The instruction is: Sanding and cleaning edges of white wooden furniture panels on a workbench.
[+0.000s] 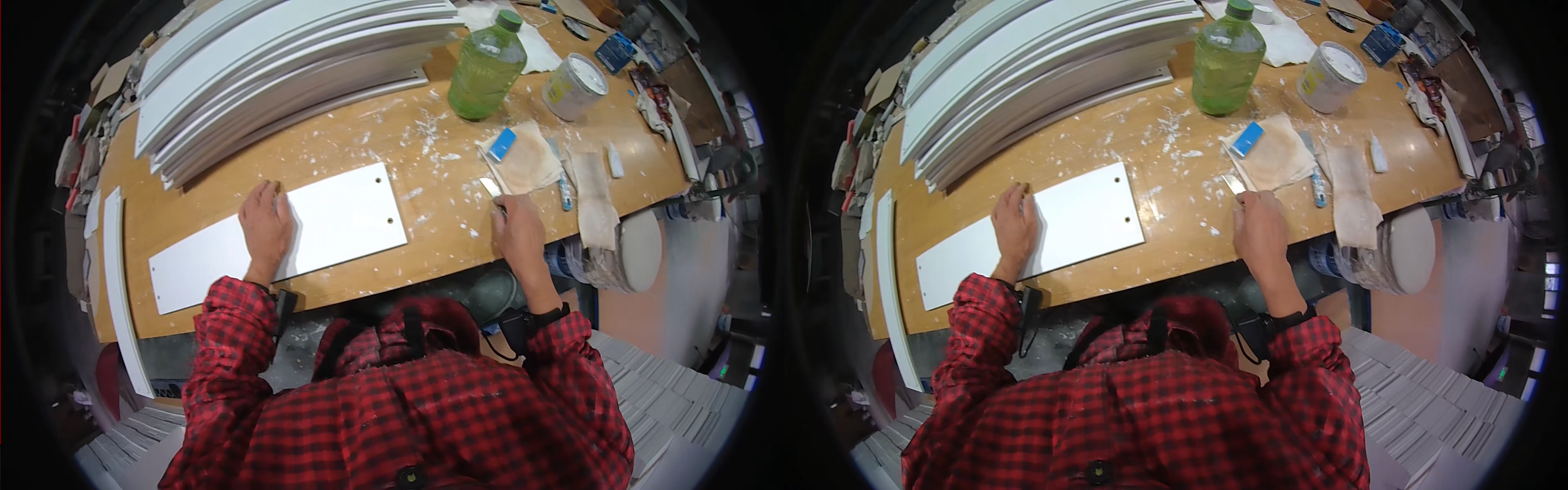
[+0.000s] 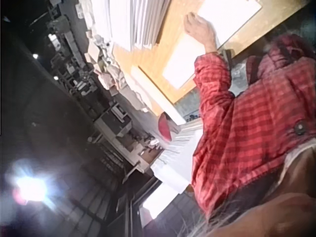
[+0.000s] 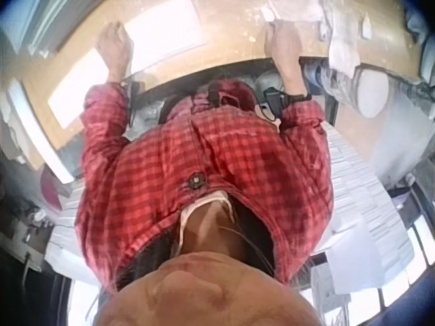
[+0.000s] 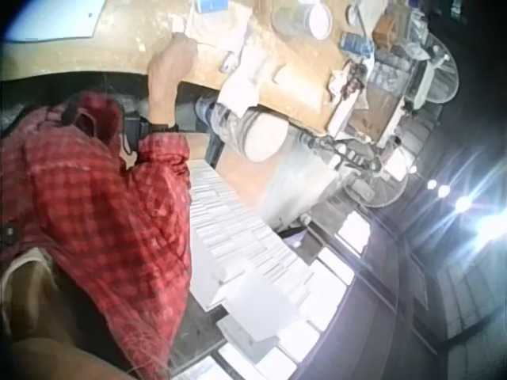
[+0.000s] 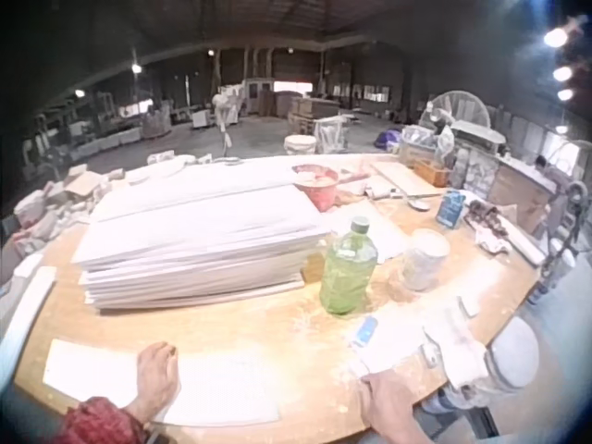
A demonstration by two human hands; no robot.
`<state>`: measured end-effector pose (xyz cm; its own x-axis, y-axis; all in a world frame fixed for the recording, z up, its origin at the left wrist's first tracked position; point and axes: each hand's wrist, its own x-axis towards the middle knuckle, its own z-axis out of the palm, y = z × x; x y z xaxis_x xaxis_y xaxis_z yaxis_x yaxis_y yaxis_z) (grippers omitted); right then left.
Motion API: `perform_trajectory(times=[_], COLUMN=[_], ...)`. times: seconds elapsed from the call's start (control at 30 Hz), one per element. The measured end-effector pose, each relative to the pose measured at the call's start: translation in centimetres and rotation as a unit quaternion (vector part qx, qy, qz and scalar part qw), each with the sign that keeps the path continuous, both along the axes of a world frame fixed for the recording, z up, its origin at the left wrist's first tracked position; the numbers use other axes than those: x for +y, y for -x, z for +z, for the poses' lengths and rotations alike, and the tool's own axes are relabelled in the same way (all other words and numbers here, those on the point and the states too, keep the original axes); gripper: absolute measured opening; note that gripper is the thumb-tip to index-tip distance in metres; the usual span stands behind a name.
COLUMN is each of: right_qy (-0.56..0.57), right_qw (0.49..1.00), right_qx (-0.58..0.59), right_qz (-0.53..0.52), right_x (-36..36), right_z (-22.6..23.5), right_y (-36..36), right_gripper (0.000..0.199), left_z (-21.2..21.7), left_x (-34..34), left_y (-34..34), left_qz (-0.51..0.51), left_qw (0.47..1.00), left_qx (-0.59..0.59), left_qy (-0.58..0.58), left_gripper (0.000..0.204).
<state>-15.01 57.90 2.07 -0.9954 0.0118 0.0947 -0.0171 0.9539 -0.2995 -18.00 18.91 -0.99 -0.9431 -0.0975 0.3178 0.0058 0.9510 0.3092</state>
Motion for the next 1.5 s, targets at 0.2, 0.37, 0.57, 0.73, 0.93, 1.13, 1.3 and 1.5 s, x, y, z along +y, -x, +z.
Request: perform_trajectory(times=[0.2,0.37,0.57,0.73,0.93,1.13,1.3,1.5], right_qy=[-0.019,-0.030,-0.063,0.034,0.156,0.043,0.160,0.066], right_qw=[0.998,0.994,0.993,0.982,0.979,0.996,0.953,0.985], right_qx=[-0.036,-0.011,-0.049,-0.087,0.089,0.071,0.018,0.074], right_qz=[-0.041,-0.108,-0.085,-0.162,-0.092,-0.034,0.259,-0.137], right_x=[-0.8,-2.0,-2.4,-5.7,-15.0,-26.1,-39.5,-22.8], right_z=[0.0,0.5,0.2,1.3,0.2,-1.5,-1.3,-2.7], right_y=[0.8,1.1,1.7,2.2,3.3,4.4,0.7,5.0], right_gripper=[0.020,0.024,0.032,0.024,0.017,0.018,0.014,0.011], left_z=[0.5,0.6,1.3,2.4,3.3,2.4,2.6,2.6], left_x=[0.5,0.4,-1.1,-7.3,-19.5,-21.8,-21.6,-22.0], left_y=[-0.3,-0.4,-0.6,-1.9,-3.0,-3.8,-3.5,-3.7], left_qz=[0.009,0.010,-0.042,-0.178,-0.131,-0.117,-0.131,-0.139], left_qw=[1.000,1.000,0.992,0.972,0.986,0.989,0.987,0.985], left_qx=[-0.001,-0.013,-0.019,-0.083,-0.082,-0.082,-0.088,-0.086], left_qy=[-0.003,-0.018,-0.117,-0.132,-0.055,-0.034,-0.037,-0.050], left_gripper=[0.030,0.030,0.037,0.049,0.040,0.031,0.030,0.030])
